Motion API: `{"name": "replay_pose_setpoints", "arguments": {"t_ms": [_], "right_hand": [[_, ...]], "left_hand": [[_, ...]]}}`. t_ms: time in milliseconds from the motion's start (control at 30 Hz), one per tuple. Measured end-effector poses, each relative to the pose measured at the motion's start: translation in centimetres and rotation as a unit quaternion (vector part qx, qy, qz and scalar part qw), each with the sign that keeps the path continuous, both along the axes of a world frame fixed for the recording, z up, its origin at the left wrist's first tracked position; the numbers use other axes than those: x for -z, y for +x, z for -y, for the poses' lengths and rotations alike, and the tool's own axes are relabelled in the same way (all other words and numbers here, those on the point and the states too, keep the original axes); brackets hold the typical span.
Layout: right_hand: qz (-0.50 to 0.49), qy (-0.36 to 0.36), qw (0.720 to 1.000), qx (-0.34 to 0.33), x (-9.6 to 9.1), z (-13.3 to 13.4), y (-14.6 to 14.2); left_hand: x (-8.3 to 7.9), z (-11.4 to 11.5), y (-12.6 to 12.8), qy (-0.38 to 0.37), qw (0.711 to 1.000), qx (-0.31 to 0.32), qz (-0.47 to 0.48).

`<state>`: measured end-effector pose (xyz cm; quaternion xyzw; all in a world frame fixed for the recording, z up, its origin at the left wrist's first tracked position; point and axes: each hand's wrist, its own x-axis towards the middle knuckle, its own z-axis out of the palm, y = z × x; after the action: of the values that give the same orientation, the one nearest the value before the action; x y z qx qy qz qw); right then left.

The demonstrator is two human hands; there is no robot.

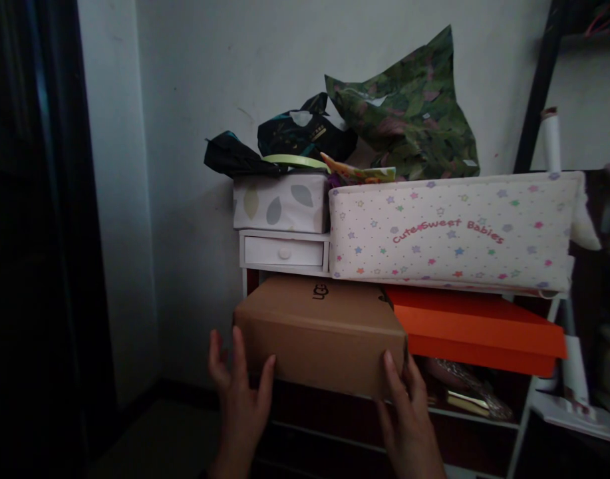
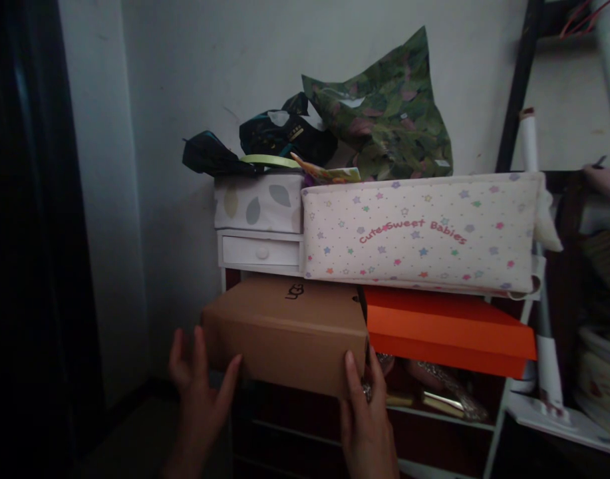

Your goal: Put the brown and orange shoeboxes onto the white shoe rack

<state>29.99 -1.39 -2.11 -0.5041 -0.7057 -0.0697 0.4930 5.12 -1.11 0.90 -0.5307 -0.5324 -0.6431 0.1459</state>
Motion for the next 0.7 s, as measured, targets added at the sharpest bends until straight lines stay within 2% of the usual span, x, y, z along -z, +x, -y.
{"name": "replay_pose_setpoints", "arguments": {"t_ms": [67, 133, 233, 333, 600, 700], "right_hand": [[-0.014, 0.003, 1.000, -0.013, -0.2, -0.4, -0.4], [-0.032, 0.007, 0.999, -0.028, -0.4, -0.9, -0.7], [-0.062, 0.005, 0.997, -0.039, -0.4, -1.6, -1.1], [-0.080, -0.029, 0.994, -0.066, -0.3, -2.1, -1.0], [-0.055, -0.110, 0.983, -0.138, -0.7, -2.6, -1.1], [-0.074, -0.084, 0.983, -0.147, -0.7, -2.9, -0.8]], "left_hand": [[0.2, 0.1, 1.4, 0.008, 0.997, -0.027, -0.067], [0.4, 0.0, 2.7, -0.001, 0.994, -0.022, -0.103], [0.9, -0.4, 4.0, -0.055, 0.986, -0.004, -0.155], [1.5, -1.2, 4.5, -0.099, 0.975, -0.007, -0.200], [1.8, -3.1, 4.8, -0.136, 0.977, 0.006, -0.165], [1.9, -3.8, 5.0, -0.138, 0.981, 0.025, -0.138]]}}
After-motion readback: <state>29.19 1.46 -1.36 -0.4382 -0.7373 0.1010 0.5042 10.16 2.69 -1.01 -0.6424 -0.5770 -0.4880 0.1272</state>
